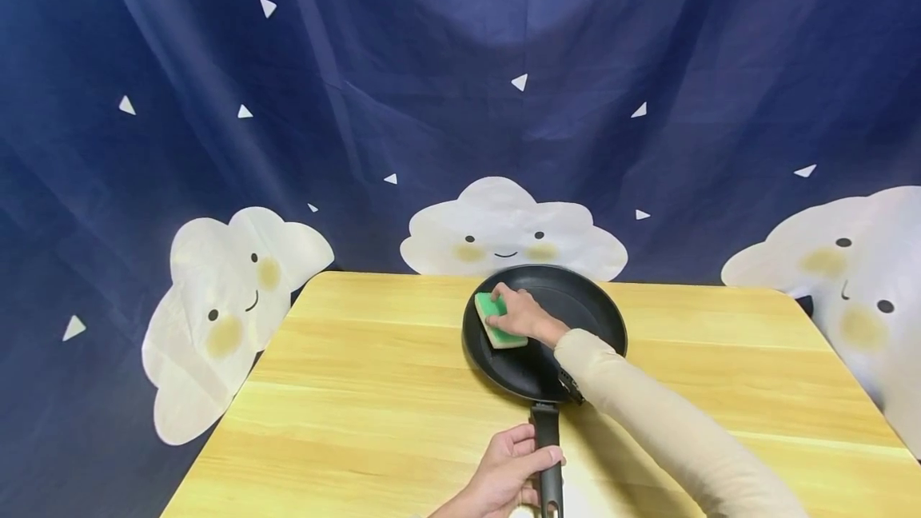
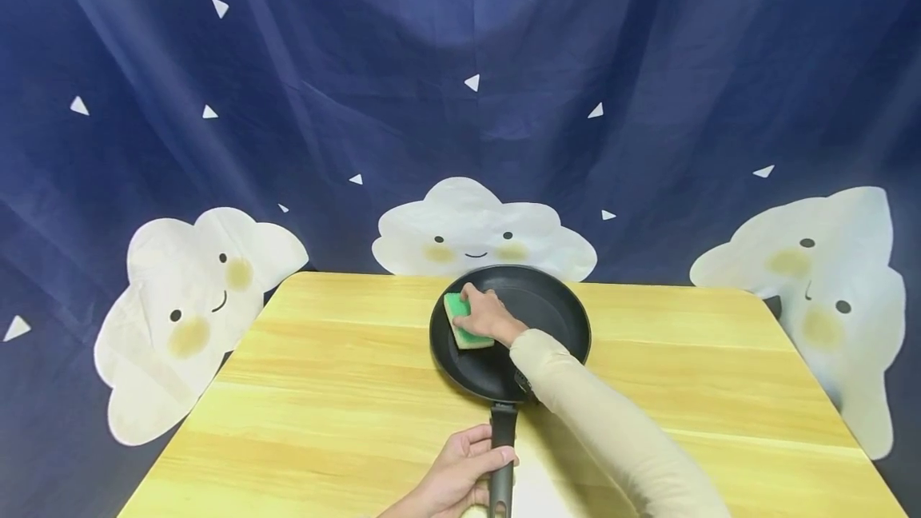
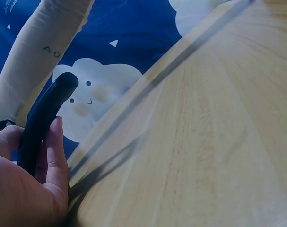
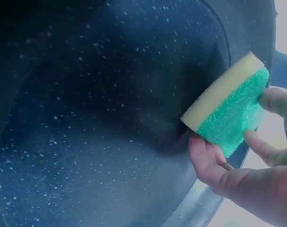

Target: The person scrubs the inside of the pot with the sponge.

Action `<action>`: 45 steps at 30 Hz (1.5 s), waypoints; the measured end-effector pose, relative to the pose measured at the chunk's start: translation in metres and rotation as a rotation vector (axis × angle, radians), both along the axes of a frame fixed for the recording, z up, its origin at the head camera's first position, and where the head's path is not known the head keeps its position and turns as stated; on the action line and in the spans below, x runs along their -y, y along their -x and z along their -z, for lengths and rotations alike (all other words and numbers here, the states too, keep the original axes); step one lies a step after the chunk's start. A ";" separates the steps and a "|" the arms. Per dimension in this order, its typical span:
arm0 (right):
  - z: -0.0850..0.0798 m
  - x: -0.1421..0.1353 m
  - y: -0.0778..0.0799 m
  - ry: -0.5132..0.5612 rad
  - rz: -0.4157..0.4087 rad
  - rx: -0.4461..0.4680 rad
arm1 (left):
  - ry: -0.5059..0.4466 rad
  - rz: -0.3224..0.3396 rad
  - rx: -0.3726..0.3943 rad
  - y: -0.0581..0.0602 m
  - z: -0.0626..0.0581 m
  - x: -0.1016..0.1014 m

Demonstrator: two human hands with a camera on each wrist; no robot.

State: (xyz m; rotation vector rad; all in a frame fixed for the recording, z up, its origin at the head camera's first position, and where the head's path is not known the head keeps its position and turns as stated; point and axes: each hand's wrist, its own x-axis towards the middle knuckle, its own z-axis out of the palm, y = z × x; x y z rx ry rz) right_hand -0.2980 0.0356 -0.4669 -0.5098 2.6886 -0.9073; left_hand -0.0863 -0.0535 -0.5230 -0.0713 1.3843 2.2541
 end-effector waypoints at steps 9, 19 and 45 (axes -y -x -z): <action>-0.001 0.002 0.008 0.039 0.033 0.008 | -0.006 0.005 -0.006 0.001 0.001 0.001; 0.003 -0.011 0.022 -0.104 0.077 -0.122 | 0.041 -0.026 -0.007 -0.001 0.002 -0.004; 0.010 -0.035 0.028 -0.387 0.046 -0.395 | 0.062 -0.045 -0.004 -0.002 0.001 -0.006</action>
